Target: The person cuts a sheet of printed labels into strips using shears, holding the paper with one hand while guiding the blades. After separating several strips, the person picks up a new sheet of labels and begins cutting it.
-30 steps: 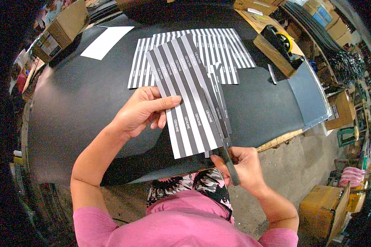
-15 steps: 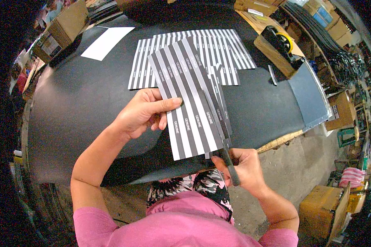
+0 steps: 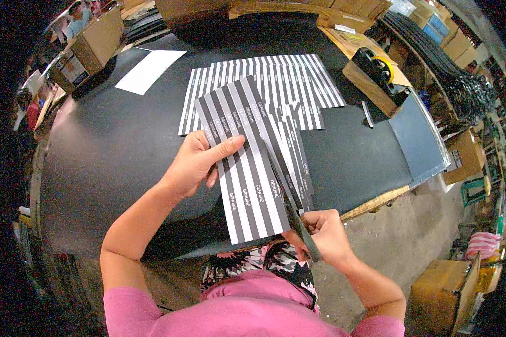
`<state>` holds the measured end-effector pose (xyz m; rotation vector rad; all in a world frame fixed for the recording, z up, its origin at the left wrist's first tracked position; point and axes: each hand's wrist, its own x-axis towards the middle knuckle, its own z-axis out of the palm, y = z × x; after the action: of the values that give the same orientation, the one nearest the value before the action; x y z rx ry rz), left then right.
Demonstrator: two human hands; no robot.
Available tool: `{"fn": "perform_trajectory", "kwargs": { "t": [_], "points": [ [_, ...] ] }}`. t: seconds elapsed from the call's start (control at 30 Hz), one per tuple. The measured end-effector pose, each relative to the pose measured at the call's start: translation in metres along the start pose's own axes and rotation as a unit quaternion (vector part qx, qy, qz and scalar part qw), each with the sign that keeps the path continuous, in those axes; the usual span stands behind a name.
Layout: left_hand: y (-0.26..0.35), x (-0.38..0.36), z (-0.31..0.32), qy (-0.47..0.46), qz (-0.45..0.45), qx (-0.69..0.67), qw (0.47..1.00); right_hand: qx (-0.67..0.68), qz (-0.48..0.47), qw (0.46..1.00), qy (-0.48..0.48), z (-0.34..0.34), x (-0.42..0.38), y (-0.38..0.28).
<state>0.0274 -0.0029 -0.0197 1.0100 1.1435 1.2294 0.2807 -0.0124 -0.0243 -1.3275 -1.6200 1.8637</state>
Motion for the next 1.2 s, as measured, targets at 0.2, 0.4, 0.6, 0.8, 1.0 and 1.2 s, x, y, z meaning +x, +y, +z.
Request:
{"fn": "perform_trajectory", "kwargs": {
  "t": [0.2,0.4,0.6,0.8,1.0,1.2],
  "points": [
    [-0.001,-0.007,0.006,0.035,0.052,0.089,0.994,0.05,0.03,0.998,-0.019,0.002,0.004,-0.005],
    [0.003,-0.005,0.005,0.019,0.018,0.05,0.998,0.039,-0.003,0.999,-0.02,0.002,0.007,-0.001],
    [0.002,-0.006,0.008,-0.015,-0.028,-0.022,0.999,0.039,-0.029,0.999,-0.016,0.001,0.01,0.003],
    [0.0,-0.008,0.011,-0.022,-0.039,-0.033,0.998,0.029,-0.06,0.998,-0.019,0.0,0.012,0.006],
    [-0.006,-0.003,0.006,-0.048,-0.076,-0.102,0.991,0.041,-0.074,0.996,-0.016,0.0,0.015,0.009],
    [-0.001,-0.004,0.006,-0.056,-0.09,-0.127,0.986,0.044,-0.055,0.997,-0.017,-0.001,0.015,0.006]
  ]
}}
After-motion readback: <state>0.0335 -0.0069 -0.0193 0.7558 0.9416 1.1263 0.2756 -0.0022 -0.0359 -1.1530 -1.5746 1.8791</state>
